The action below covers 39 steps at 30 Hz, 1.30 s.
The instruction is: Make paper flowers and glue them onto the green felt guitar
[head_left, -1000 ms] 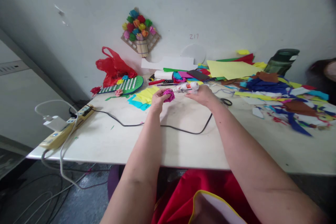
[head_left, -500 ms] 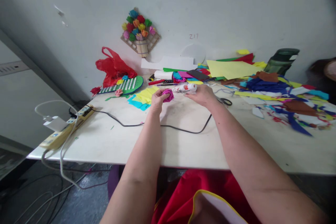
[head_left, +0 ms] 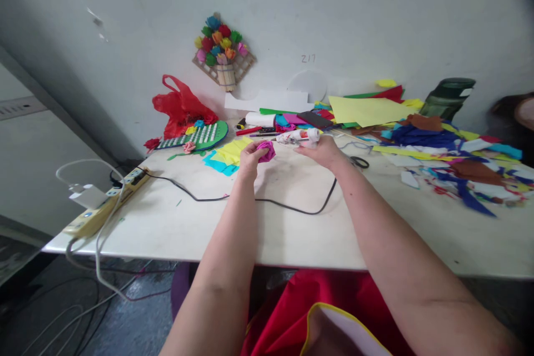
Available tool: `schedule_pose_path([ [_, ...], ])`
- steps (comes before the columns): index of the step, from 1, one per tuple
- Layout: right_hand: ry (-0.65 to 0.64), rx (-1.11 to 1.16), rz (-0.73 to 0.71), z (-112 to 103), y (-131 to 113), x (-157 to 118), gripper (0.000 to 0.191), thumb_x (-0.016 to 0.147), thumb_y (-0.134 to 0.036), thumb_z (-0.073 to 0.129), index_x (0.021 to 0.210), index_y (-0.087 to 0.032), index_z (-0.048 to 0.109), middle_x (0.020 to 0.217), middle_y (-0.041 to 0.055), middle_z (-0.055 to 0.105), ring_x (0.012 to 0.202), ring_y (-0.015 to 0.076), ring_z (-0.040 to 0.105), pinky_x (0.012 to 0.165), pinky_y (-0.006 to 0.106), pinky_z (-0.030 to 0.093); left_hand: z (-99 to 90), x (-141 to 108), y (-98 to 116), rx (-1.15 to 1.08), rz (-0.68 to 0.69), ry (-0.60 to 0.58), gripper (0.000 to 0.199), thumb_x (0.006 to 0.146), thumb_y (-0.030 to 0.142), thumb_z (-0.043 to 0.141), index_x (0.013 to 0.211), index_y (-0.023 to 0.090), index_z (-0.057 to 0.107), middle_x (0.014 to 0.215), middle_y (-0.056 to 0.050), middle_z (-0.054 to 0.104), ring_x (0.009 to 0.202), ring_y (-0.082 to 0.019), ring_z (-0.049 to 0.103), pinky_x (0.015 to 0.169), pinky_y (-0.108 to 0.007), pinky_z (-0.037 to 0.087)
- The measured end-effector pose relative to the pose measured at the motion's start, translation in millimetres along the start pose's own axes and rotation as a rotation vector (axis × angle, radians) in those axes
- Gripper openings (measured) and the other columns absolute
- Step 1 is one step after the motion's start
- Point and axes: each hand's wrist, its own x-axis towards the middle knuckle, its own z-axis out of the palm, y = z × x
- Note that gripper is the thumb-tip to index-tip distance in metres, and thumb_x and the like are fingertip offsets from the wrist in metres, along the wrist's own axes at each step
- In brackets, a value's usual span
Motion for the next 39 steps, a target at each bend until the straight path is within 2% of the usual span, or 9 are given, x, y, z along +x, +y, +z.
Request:
schedule_pose_path([
  [4,-0.011,0.268,0.063,1,-4,-4,0.030,0.063,-0.044,0.070,0.070,-0.015,0.064,0.062,0.0039,0.065,0.065,0.0216,0.063,0.055,0.029,0.048,0.6,0,1,-0.013,-0.010,0.009,0.031,0.048,0.020,0.074,0.078,0.016,0.067,0.073,-0.002,0.065,0.065,-0.014,0.058,0.062,-0.028,0.046],
  [8,0.022,0.493,0.096,4,-7,-4,0.037,0.060,-0.051,0.071,0.061,-0.017,0.056,0.048,-0.0023,0.050,0.041,0.0110,0.045,0.040,0.025,0.037,1.4,-2,3,-0.067,-0.030,0.000,0.028,0.047,0.020,0.074,0.074,0.016,0.066,0.070,-0.002,0.064,0.062,-0.013,0.057,0.060,-0.027,0.045],
  [10,0.068,0.570,0.107,6,-4,-2,0.040,0.059,-0.053,0.071,0.057,-0.018,0.052,0.046,-0.0038,0.046,0.037,0.0084,0.039,0.037,0.024,0.034,1.3,-2,4,-0.101,-0.036,0.003,0.029,0.047,0.020,0.074,0.074,0.016,0.067,0.071,-0.002,0.065,0.062,-0.012,0.056,0.058,-0.027,0.045],
  [14,0.139,0.597,0.187,12,10,3,0.040,0.058,-0.050,0.072,0.055,-0.020,0.047,0.041,-0.0054,0.042,0.036,0.0082,0.037,0.038,0.024,0.034,0.8,-4,6,-0.149,-0.038,-0.006,0.031,0.046,0.019,0.074,0.076,0.016,0.067,0.071,-0.002,0.065,0.061,-0.011,0.056,0.056,-0.025,0.044],
  [18,0.146,0.387,0.274,15,20,3,0.032,0.063,-0.048,0.066,0.070,-0.018,0.058,0.046,-0.0033,0.049,0.041,0.0123,0.045,0.043,0.025,0.039,1.1,-6,8,-0.143,-0.029,-0.038,0.033,0.048,0.020,0.073,0.081,0.017,0.067,0.077,-0.003,0.067,0.064,-0.013,0.057,0.057,-0.026,0.045],
  [22,0.059,-0.088,0.237,15,17,0,0.037,0.069,-0.042,0.059,0.098,-0.020,0.065,0.082,0.0062,0.069,0.076,0.0230,0.064,0.064,0.030,0.047,1.7,-7,9,-0.152,-0.024,-0.071,0.033,0.050,0.019,0.073,0.082,0.017,0.067,0.081,-0.004,0.068,0.066,-0.013,0.059,0.060,-0.027,0.045],
  [25,-0.072,-0.339,0.202,17,12,-2,0.045,0.074,-0.036,0.054,0.117,-0.024,0.059,0.105,0.0081,0.068,0.095,0.0270,0.063,0.076,0.034,0.047,2.2,-8,9,-0.173,-0.027,-0.084,0.032,0.050,0.018,0.073,0.082,0.017,0.068,0.080,-0.003,0.068,0.065,-0.013,0.058,0.060,-0.027,0.045],
  [30,-0.283,-0.499,0.114,27,6,-5,0.055,0.079,-0.028,0.049,0.134,-0.023,0.045,0.127,0.0104,0.056,0.108,0.0277,0.058,0.084,0.035,0.045,3.7,-7,8,-0.176,-0.024,-0.112,0.032,0.050,0.017,0.074,0.081,0.017,0.069,0.078,-0.003,0.068,0.066,-0.013,0.059,0.060,-0.027,0.045],
  [39,-0.361,-0.611,-0.037,41,2,-13,0.053,0.090,-0.032,0.041,0.140,-0.018,0.036,0.120,0.0169,0.054,0.109,0.0289,0.053,0.089,0.036,0.038,7.2,-9,6,-0.168,-0.040,-0.181,0.030,0.053,0.015,0.073,0.082,0.017,0.068,0.083,-0.004,0.071,0.069,-0.015,0.062,0.059,-0.027,0.045],
])
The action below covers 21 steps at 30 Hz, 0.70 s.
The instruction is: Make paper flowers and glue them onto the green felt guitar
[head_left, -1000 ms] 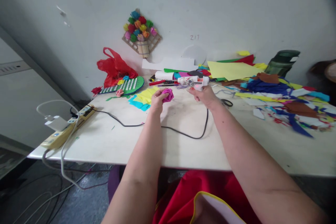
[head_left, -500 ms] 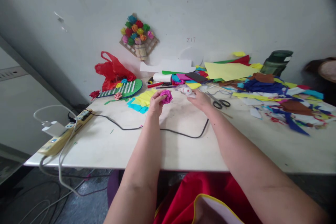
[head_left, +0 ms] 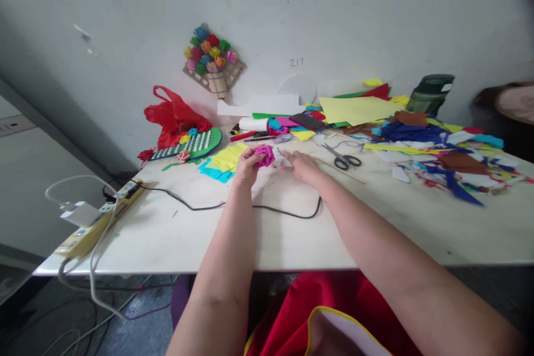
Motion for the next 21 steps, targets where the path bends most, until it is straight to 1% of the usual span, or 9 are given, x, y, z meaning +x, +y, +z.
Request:
schedule_pose_path([
  [5,-0.014,-0.033,-0.031,3,-2,-1,0.054,0.087,-0.015,0.039,0.140,-0.018,0.037,0.121,0.0159,0.053,0.109,0.0268,0.049,0.090,0.034,0.037,1.2,0,-2,0.031,-0.018,-0.026,0.031,0.052,0.016,0.074,0.083,0.016,0.068,0.081,-0.004,0.070,0.072,-0.016,0.062,0.062,-0.027,0.045],
  [8,-0.015,-0.019,-0.038,3,-3,-1,0.055,0.084,-0.013,0.041,0.138,-0.018,0.041,0.119,0.0165,0.054,0.108,0.0283,0.049,0.088,0.036,0.037,2.3,-1,-2,0.057,-0.035,-0.040,0.031,0.052,0.016,0.074,0.082,0.016,0.069,0.078,-0.004,0.070,0.069,-0.016,0.062,0.062,-0.027,0.045],
  [10,0.007,-0.014,-0.012,0,-3,0,0.054,0.080,-0.016,0.047,0.134,-0.021,0.047,0.116,0.0158,0.056,0.108,0.0297,0.049,0.088,0.038,0.036,2.4,-1,-3,0.084,-0.043,-0.044,0.030,0.052,0.016,0.074,0.081,0.016,0.069,0.077,-0.003,0.070,0.066,-0.014,0.061,0.061,-0.027,0.045],
  [12,0.085,-0.008,0.010,-3,-1,0,0.048,0.079,-0.020,0.050,0.126,-0.022,0.056,0.112,0.0152,0.059,0.107,0.0311,0.049,0.088,0.041,0.035,1.7,0,-4,0.107,-0.048,-0.047,0.029,0.052,0.015,0.073,0.081,0.016,0.069,0.076,-0.002,0.069,0.063,-0.013,0.059,0.060,-0.027,0.044],
  [15,0.253,0.064,0.017,-10,2,2,0.038,0.078,-0.024,0.052,0.113,-0.018,0.066,0.108,0.0141,0.062,0.105,0.0305,0.050,0.088,0.041,0.035,0.9,1,-5,0.130,-0.055,-0.055,0.030,0.052,0.016,0.074,0.082,0.016,0.069,0.076,-0.002,0.068,0.062,-0.013,0.059,0.060,-0.028,0.045],
  [18,0.372,0.246,0.028,-14,4,5,0.034,0.077,-0.018,0.049,0.105,-0.018,0.069,0.100,0.0098,0.066,0.098,0.0255,0.054,0.086,0.038,0.037,1.5,1,-6,0.146,-0.065,-0.053,0.030,0.051,0.017,0.075,0.081,0.016,0.069,0.075,-0.002,0.068,0.061,-0.014,0.059,0.060,-0.029,0.046],
  [21,0.452,0.454,0.005,-16,2,8,0.027,0.077,-0.017,0.049,0.093,-0.017,0.072,0.091,0.0070,0.068,0.087,0.0216,0.057,0.082,0.035,0.040,2.6,0,-6,0.177,-0.073,-0.060,0.032,0.050,0.017,0.076,0.081,0.015,0.069,0.074,-0.002,0.067,0.060,-0.014,0.059,0.059,-0.029,0.047],
])
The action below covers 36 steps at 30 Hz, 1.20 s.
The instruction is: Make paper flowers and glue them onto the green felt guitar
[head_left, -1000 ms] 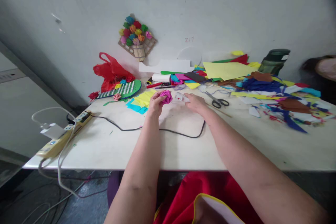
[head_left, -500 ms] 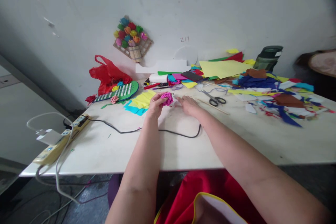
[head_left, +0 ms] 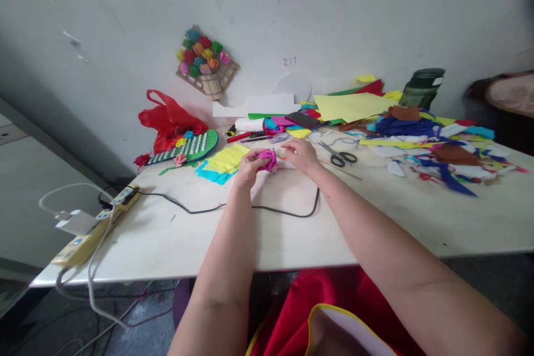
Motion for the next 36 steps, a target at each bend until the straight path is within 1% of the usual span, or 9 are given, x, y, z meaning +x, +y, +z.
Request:
schedule_pose_path([
  [3,0.032,0.178,-0.031,2,-1,2,0.020,0.077,-0.023,0.052,0.081,-0.017,0.071,0.084,0.0064,0.068,0.083,0.0202,0.058,0.078,0.033,0.042,0.1,0,-1,0.024,-0.002,-0.016,0.032,0.050,0.018,0.076,0.081,0.015,0.069,0.075,-0.003,0.067,0.060,-0.014,0.059,0.058,-0.029,0.047],
  [5,0.032,0.268,-0.034,3,-1,2,0.021,0.078,-0.027,0.053,0.076,-0.017,0.070,0.081,0.0061,0.067,0.082,0.0194,0.058,0.077,0.032,0.043,-0.3,1,-2,0.034,-0.001,-0.025,0.032,0.050,0.018,0.077,0.082,0.015,0.069,0.074,-0.003,0.067,0.060,-0.014,0.059,0.058,-0.030,0.048],
  [8,-0.008,0.363,-0.011,6,-2,1,0.022,0.078,-0.030,0.052,0.074,-0.016,0.070,0.079,0.0051,0.066,0.079,0.0182,0.058,0.075,0.030,0.044,-0.9,1,-4,0.048,0.005,-0.041,0.033,0.051,0.019,0.077,0.082,0.015,0.068,0.073,-0.002,0.067,0.061,-0.014,0.060,0.059,-0.030,0.049],
  [12,-0.075,0.439,0.038,6,-4,0,0.020,0.075,-0.029,0.054,0.074,-0.016,0.069,0.078,0.0035,0.066,0.077,0.0174,0.058,0.072,0.029,0.044,-0.7,1,-5,0.053,0.009,-0.050,0.033,0.051,0.020,0.077,0.083,0.014,0.067,0.074,-0.002,0.067,0.061,-0.014,0.060,0.061,-0.030,0.049],
  [16,-0.094,0.455,0.090,4,-9,-2,0.018,0.073,-0.028,0.055,0.074,-0.016,0.068,0.074,0.0022,0.065,0.073,0.0167,0.057,0.069,0.028,0.043,-0.1,1,-5,0.060,0.004,-0.054,0.035,0.051,0.021,0.078,0.084,0.014,0.067,0.074,-0.002,0.067,0.061,-0.014,0.060,0.061,-0.031,0.050],
  [20,-0.109,0.463,0.121,3,-9,-3,0.016,0.072,-0.028,0.056,0.072,-0.017,0.067,0.071,0.0014,0.065,0.071,0.0165,0.057,0.069,0.029,0.044,0.4,1,-6,0.077,0.008,-0.057,0.035,0.052,0.020,0.077,0.085,0.014,0.067,0.075,-0.002,0.067,0.062,-0.014,0.060,0.062,-0.030,0.049],
  [25,-0.111,0.464,0.110,7,-5,-2,0.012,0.071,-0.027,0.057,0.071,-0.018,0.065,0.069,-0.0002,0.064,0.070,0.0158,0.057,0.071,0.029,0.044,1.5,0,-7,0.093,0.004,-0.057,0.035,0.052,0.019,0.077,0.086,0.014,0.065,0.072,-0.002,0.066,0.060,-0.013,0.059,0.061,-0.029,0.048],
  [31,-0.113,0.428,0.119,10,-5,-2,0.010,0.068,-0.024,0.058,0.072,-0.017,0.064,0.070,0.0007,0.064,0.069,0.0153,0.056,0.069,0.029,0.044,2.4,-1,-6,0.103,0.002,-0.051,0.036,0.052,0.020,0.076,0.087,0.014,0.065,0.070,-0.001,0.065,0.059,-0.013,0.059,0.061,-0.029,0.047],
  [36,-0.107,0.425,0.107,13,-4,-2,0.008,0.066,-0.021,0.058,0.071,-0.017,0.062,0.069,0.0004,0.063,0.066,0.0145,0.056,0.067,0.028,0.044,2.9,-1,-7,0.101,0.006,-0.077,0.037,0.053,0.019,0.075,0.088,0.015,0.064,0.069,0.000,0.065,0.059,-0.012,0.059,0.060,-0.027,0.047],
])
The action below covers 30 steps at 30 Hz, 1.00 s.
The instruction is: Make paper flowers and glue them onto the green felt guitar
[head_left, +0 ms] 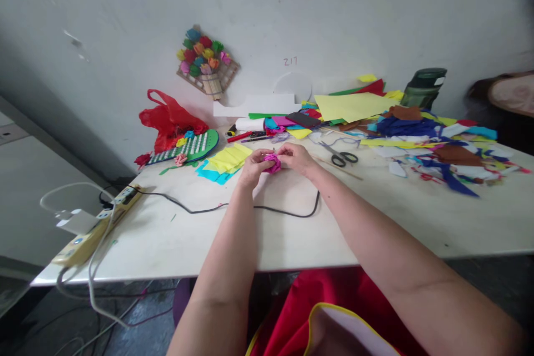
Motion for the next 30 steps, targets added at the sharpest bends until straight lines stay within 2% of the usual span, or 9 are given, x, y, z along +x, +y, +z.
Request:
schedule_pose_path([
  [17,0.001,-0.022,-0.049,1.4,6.0,0.0,0.005,0.067,-0.022,0.059,0.070,-0.019,0.061,0.067,-0.0013,0.063,0.065,0.0145,0.057,0.066,0.028,0.045,-0.5,0.5,-2.4,0.027,-0.005,-0.016,0.037,0.054,0.021,0.075,0.089,0.015,0.065,0.069,0.000,0.065,0.058,-0.011,0.058,0.059,-0.026,0.047],
  [24,0.013,0.002,-0.004,1.9,3.9,-1.2,0.012,0.069,-0.026,0.058,0.078,-0.019,0.062,0.068,-0.0010,0.063,0.065,0.0151,0.057,0.067,0.028,0.045,2.3,-0.9,1.1,0.001,-0.019,0.036,0.038,0.053,0.021,0.076,0.088,0.014,0.064,0.069,-0.001,0.065,0.058,-0.012,0.059,0.058,-0.027,0.048],
  [30,0.056,0.088,0.060,2.2,7.3,0.5,0.019,0.069,-0.032,0.059,0.083,-0.020,0.062,0.065,-0.0020,0.062,0.065,0.0152,0.057,0.066,0.029,0.045,4.3,0.2,5.8,-0.085,-0.018,0.124,0.043,0.049,0.023,0.077,0.089,0.014,0.062,0.069,-0.001,0.065,0.055,-0.014,0.059,0.055,-0.030,0.049],
])
